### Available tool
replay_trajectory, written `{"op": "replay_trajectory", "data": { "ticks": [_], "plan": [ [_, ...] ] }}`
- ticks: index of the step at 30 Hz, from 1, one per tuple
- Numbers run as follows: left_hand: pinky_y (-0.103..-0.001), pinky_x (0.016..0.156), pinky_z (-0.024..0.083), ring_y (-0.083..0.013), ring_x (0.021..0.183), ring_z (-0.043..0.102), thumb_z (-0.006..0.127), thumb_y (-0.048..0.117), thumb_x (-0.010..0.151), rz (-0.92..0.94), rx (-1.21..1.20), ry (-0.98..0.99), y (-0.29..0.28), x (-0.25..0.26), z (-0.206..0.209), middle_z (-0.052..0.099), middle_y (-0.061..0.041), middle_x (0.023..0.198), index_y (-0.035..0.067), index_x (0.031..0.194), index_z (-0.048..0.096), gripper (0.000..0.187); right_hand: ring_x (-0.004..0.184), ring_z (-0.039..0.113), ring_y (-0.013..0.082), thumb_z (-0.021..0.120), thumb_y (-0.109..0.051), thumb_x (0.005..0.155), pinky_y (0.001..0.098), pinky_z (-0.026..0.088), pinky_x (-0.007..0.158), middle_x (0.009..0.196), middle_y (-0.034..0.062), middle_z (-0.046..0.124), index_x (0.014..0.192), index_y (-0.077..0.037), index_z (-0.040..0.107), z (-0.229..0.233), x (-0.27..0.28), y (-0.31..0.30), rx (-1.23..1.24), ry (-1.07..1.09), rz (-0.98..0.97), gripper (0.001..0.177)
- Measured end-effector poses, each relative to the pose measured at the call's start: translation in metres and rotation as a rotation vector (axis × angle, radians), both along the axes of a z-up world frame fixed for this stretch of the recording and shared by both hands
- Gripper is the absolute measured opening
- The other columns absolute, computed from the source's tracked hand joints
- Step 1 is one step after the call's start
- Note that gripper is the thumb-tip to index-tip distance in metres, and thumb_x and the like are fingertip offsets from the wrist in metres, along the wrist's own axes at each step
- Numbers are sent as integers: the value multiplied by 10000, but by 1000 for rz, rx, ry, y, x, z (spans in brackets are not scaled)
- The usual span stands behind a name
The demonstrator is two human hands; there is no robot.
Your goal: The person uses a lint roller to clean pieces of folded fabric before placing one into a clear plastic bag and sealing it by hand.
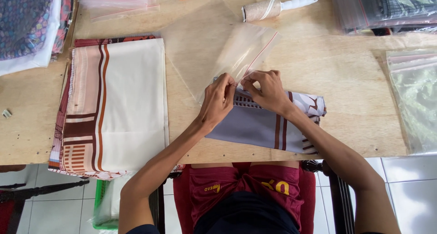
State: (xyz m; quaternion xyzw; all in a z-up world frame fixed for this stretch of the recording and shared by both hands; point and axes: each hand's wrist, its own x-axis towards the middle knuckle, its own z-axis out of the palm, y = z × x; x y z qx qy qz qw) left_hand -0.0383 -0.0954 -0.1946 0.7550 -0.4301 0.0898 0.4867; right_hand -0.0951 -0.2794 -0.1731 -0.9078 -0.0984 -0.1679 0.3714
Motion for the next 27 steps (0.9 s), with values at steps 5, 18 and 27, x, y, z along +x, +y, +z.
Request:
{"op": "replay_trajectory", "data": {
  "ticks": [5, 18, 27],
  "plan": [
    [-303, 462, 449, -252, 515, 576, 554, 42, 1027, 4, -66, 92, -1, -3, 5, 486, -121, 602, 70, 857, 515, 176, 727, 744, 300, 646, -88, 1023, 336, 509, 714, 644, 54, 695, 717, -79, 656, -4, 1, 0, 18, -46, 17, 306],
    [-346, 521, 492, -291, 524, 531, 546, 50, 1029, 141, -167, 57, 28, 16, 10, 512, -146, 623, 69, 911, 562, 121, 711, 715, 283, 706, -152, 938, 404, 513, 639, 655, 37, 677, 773, -143, 648, -59, 9, -27, -201, -104, -148, 175],
    [-252, 450, 463, -166, 474, 502, 590, 62, 1010, 200, -177, -103, 47, 35, 44, 461, -36, 562, 82, 877, 611, 137, 986, 703, 409, 776, -392, 883, 591, 515, 849, 1093, 190, 669, 1268, -31, 534, 16, -23, -6, -120, 96, 77, 580]
  ]
}}
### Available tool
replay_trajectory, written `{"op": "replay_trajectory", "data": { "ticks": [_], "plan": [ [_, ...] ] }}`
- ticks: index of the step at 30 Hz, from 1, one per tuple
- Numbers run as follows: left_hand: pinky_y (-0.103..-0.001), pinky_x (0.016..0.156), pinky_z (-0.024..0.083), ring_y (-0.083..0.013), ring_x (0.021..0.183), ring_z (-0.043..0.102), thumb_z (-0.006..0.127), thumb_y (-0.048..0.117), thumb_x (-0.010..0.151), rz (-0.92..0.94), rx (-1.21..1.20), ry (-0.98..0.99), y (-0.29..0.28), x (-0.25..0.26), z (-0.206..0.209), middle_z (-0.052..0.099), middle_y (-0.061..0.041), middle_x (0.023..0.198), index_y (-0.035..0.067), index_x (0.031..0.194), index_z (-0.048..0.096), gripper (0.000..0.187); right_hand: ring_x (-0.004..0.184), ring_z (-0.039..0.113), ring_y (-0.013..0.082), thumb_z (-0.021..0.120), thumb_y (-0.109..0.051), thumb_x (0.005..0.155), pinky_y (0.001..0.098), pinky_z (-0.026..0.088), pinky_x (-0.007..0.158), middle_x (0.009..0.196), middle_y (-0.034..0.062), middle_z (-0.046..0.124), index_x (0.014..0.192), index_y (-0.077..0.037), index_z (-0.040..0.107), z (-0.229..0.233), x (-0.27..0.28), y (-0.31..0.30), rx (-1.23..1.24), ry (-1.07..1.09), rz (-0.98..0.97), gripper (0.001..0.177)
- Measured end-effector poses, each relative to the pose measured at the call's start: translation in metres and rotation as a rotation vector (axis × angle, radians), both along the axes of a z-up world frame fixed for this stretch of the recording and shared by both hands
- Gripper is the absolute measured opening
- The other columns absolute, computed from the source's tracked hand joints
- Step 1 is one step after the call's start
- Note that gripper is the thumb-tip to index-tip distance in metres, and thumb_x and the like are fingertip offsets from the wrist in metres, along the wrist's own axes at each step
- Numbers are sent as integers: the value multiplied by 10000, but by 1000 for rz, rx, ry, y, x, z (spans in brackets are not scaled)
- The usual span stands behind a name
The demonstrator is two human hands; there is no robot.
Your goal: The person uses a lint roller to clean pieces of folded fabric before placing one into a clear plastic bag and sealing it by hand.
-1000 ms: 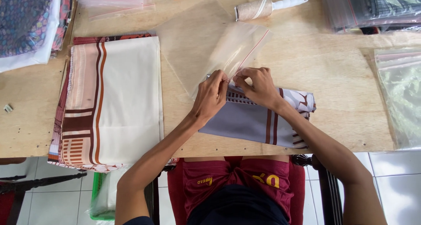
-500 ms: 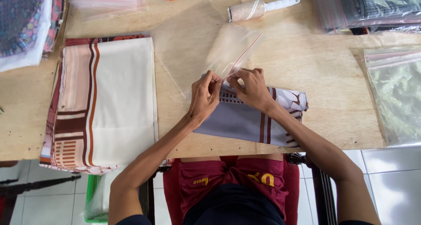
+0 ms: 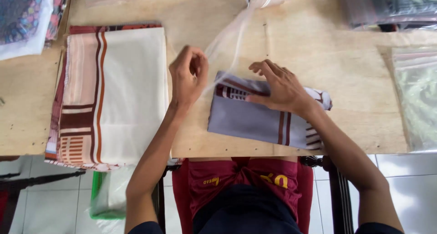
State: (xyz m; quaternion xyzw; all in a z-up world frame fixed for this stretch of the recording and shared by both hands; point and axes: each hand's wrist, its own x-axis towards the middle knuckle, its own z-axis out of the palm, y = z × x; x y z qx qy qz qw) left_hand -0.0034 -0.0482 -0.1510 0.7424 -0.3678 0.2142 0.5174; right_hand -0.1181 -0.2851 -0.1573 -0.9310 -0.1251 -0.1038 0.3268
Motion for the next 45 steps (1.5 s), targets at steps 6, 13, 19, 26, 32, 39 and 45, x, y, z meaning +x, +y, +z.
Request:
{"op": "replay_trajectory", "data": {
  "ticks": [6, 13, 19, 26, 32, 39, 45],
  "plan": [
    [-277, 451, 474, -175, 519, 560, 593, 34, 984, 44, 58, 12, 19, 18, 30, 532, -67, 629, 69, 905, 548, 97, 1042, 659, 332, 737, -392, 901, 472, 534, 867, 1104, 79, 611, 1369, -138, 540, -8, -1, -8, -418, 95, 18, 567],
    [-326, 611, 487, -185, 686, 514, 500, -82, 1000, 80, 266, -182, 30, 40, 72, 494, -98, 900, 23, 925, 461, 134, 780, 730, 305, 545, -270, 1053, 468, 645, 611, 1093, 163, 725, 1357, -106, 501, -6, 8, -19, -391, 57, 80, 348],
    [-376, 620, 473, -214, 631, 544, 522, -54, 1029, 249, 282, -306, 43, 58, 95, 528, -100, 836, 14, 1001, 491, 80, 552, 623, 240, 441, 226, 850, 371, 499, 376, 1184, 169, 673, 1168, -100, 658, -10, 14, -24, -464, -60, 147, 504],
    [-479, 757, 623, -361, 963, 633, 413, -242, 911, 60, 521, -229, 29, 21, 96, 551, -216, 1138, 9, 1366, 493, 526, 758, 632, 187, 586, 10, 976, 364, 663, 618, 1001, 42, 528, 1153, -174, 768, -15, 6, -15, -567, -148, 189, 314],
    [-230, 563, 646, -204, 906, 556, 543, -149, 948, 43, 685, -278, 13, 15, 42, 489, -105, 1053, -33, 937, 573, 120, 1018, 525, 244, 693, -41, 929, 378, 603, 758, 1082, 69, 486, 1187, -160, 733, -15, -6, -2, -780, -280, 217, 287],
    [-362, 660, 623, -238, 869, 587, 598, -98, 936, -116, 759, -198, 10, 13, 5, 549, -115, 992, -49, 855, 648, 107, 998, 574, 197, 676, 84, 887, 289, 635, 556, 1155, 78, 474, 1277, -94, 660, -23, -10, 0, -823, -353, 198, 429],
    [-560, 713, 615, -386, 982, 623, 622, -30, 810, -251, 731, 42, 21, 30, -14, 503, -116, 1028, -8, 1053, 658, 246, 801, 546, 247, 596, -31, 1027, 288, 418, 530, 902, 33, 382, 810, -67, 658, -23, -17, -3, -525, -615, 226, 229]
  ]
}}
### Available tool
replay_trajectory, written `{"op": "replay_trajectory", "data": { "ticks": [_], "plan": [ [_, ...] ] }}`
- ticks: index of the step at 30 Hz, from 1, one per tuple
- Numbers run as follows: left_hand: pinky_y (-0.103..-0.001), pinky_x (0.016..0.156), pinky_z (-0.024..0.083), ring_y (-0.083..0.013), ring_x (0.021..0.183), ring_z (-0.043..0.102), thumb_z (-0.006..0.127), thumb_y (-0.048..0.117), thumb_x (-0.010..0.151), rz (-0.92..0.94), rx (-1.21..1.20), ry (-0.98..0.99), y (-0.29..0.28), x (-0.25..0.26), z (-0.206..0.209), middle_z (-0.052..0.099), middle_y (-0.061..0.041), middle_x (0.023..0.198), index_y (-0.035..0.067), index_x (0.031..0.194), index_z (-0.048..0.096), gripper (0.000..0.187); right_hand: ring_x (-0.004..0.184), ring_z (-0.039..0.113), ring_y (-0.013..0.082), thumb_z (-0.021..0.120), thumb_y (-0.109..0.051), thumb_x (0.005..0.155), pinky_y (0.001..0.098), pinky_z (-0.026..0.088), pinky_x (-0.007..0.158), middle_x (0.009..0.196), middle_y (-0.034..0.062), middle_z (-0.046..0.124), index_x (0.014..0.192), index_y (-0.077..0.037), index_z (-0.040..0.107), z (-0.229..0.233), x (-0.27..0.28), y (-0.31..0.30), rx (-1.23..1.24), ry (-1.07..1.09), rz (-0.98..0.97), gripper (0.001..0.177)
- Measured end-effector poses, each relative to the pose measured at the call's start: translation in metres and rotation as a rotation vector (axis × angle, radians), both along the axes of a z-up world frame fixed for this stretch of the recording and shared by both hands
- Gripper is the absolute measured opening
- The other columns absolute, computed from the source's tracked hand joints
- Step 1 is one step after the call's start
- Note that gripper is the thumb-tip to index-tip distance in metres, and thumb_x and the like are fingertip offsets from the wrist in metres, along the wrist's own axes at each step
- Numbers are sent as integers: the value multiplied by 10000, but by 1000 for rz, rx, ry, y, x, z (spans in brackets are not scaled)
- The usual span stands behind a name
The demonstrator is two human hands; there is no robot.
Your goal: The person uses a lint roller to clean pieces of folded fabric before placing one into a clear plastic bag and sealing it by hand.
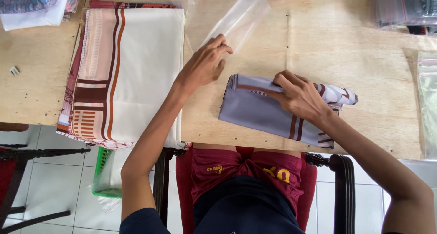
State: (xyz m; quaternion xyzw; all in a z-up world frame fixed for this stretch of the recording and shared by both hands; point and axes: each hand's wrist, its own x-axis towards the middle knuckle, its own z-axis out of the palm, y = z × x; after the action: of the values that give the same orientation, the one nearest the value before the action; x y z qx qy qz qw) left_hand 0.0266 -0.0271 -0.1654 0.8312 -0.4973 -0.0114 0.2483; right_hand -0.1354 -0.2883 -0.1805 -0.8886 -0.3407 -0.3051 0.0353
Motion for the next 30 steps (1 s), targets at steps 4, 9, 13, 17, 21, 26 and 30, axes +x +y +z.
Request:
{"op": "replay_trajectory", "data": {
  "ticks": [4, 9, 13, 17, 21, 26, 30],
  "plan": [
    [-398, 679, 571, -240, 860, 590, 558, -127, 931, 18, -102, -52, -1, 1, -1, 503, -104, 1056, -55, 1100, 674, 217, 936, 549, 215, 666, -174, 1033, 327, 522, 650, 1039, 56, 532, 1127, -110, 612, -7, -8, 5, -43, 210, -117, 125],
    [-378, 600, 499, -224, 756, 590, 541, -161, 900, 6, -124, -76, -3, -3, -3, 477, -94, 1051, -48, 1097, 669, 261, 931, 524, 228, 647, -270, 1057, 353, 501, 738, 1058, 53, 537, 983, -31, 565, -13, -13, 16, -156, 111, -121, 263],
    [-360, 587, 544, -222, 880, 598, 522, -203, 854, 3, -116, -97, -4, -7, -4, 473, -92, 1059, -19, 1125, 649, 351, 966, 543, 228, 713, -192, 962, 352, 597, 785, 1124, 55, 532, 1165, -70, 642, -17, -24, 22, -301, 117, -81, 247],
    [-340, 462, 499, -221, 819, 582, 518, -224, 770, 18, -66, -87, -7, -10, 0, 462, -89, 1067, 47, 1225, 592, 535, 957, 578, 261, 653, -110, 989, 351, 611, 684, 1283, 120, 552, 1075, -33, 722, -3, -27, 33, -252, 220, 33, 134],
    [-347, 493, 556, -227, 840, 609, 559, -214, 786, 31, -42, -135, -12, -7, -7, 496, -89, 1086, 16, 1204, 601, 479, 1046, 549, 250, 471, -629, 994, 414, 553, 818, 1335, 101, 561, 1133, -16, 692, 15, -31, 41, -241, 376, -49, 666],
    [-420, 729, 628, -256, 977, 637, 787, -21, 837, 28, -45, -224, -16, -2, -6, 550, -86, 1130, 31, 1144, 594, 366, 1316, 518, 347, 616, -462, 935, 478, 557, 996, 1345, 98, 523, 1143, -45, 705, 10, -32, 48, -235, 405, -120, 474],
    [-407, 645, 599, -242, 1009, 613, 676, -67, 896, 39, -66, -104, -12, -2, 19, 539, -83, 1120, 20, 1135, 609, 263, 1221, 584, 324, 623, -87, 918, 405, 603, 934, 1259, 73, 545, 1015, -41, 720, 3, -31, 58, -300, 181, -156, 145]
  ]
}}
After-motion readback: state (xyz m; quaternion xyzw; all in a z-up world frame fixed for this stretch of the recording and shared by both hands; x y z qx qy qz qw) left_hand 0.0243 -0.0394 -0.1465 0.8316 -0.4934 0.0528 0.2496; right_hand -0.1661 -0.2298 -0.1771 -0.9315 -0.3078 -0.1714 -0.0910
